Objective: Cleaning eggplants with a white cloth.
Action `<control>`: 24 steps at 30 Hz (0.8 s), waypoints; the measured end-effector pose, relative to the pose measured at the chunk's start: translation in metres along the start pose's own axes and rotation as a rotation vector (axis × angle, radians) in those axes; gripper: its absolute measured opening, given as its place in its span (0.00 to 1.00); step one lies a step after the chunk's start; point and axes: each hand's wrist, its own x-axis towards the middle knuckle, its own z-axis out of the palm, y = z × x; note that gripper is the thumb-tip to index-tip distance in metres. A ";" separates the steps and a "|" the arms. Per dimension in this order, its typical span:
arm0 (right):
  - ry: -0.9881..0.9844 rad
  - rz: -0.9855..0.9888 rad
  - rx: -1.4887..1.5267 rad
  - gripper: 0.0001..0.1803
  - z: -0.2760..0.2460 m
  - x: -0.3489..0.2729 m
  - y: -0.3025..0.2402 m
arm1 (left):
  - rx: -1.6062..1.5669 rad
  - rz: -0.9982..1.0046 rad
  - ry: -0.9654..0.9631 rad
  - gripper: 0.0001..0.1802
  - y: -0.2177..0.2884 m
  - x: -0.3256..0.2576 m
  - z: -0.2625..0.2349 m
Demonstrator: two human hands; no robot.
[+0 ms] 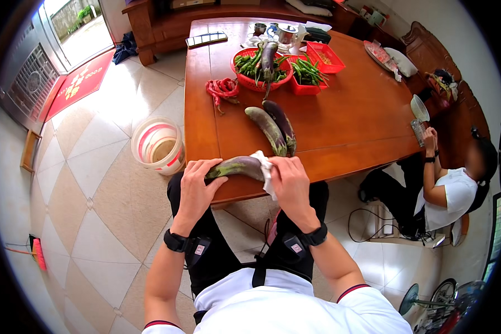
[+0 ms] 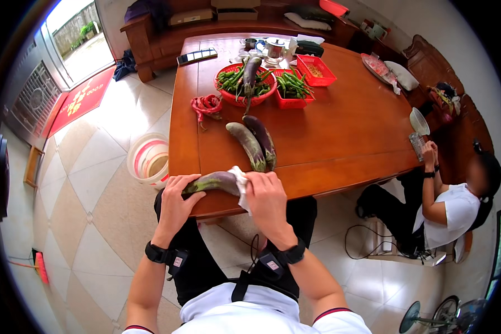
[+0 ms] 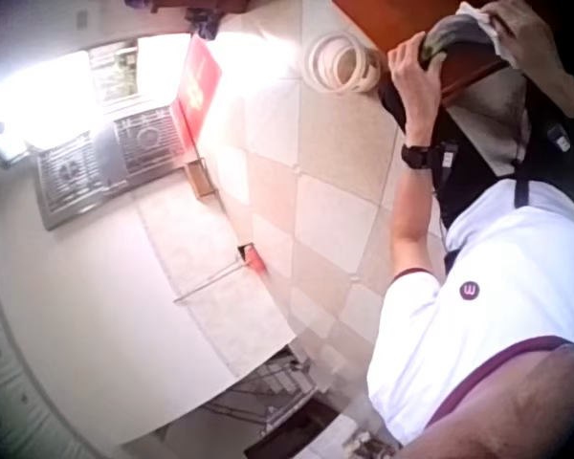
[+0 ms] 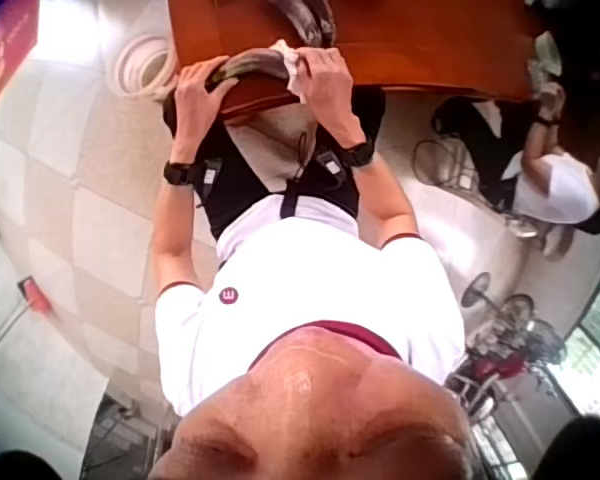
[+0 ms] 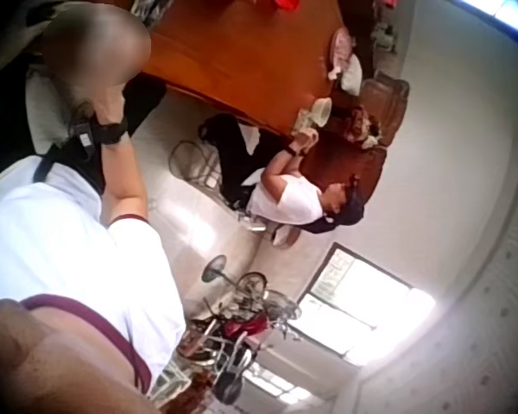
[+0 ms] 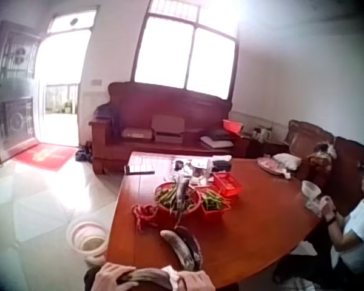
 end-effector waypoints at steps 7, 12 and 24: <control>-0.046 0.123 0.187 0.10 -0.018 -0.020 0.008 | 0.027 0.023 -0.102 0.20 0.003 0.002 -0.006; 0.060 0.011 0.275 0.10 -0.021 0.006 -0.010 | -0.129 0.018 -0.011 0.22 0.007 -0.006 0.000; 0.029 -0.162 0.138 0.09 0.026 0.024 -0.044 | -0.107 0.012 0.039 0.23 -0.001 -0.006 0.002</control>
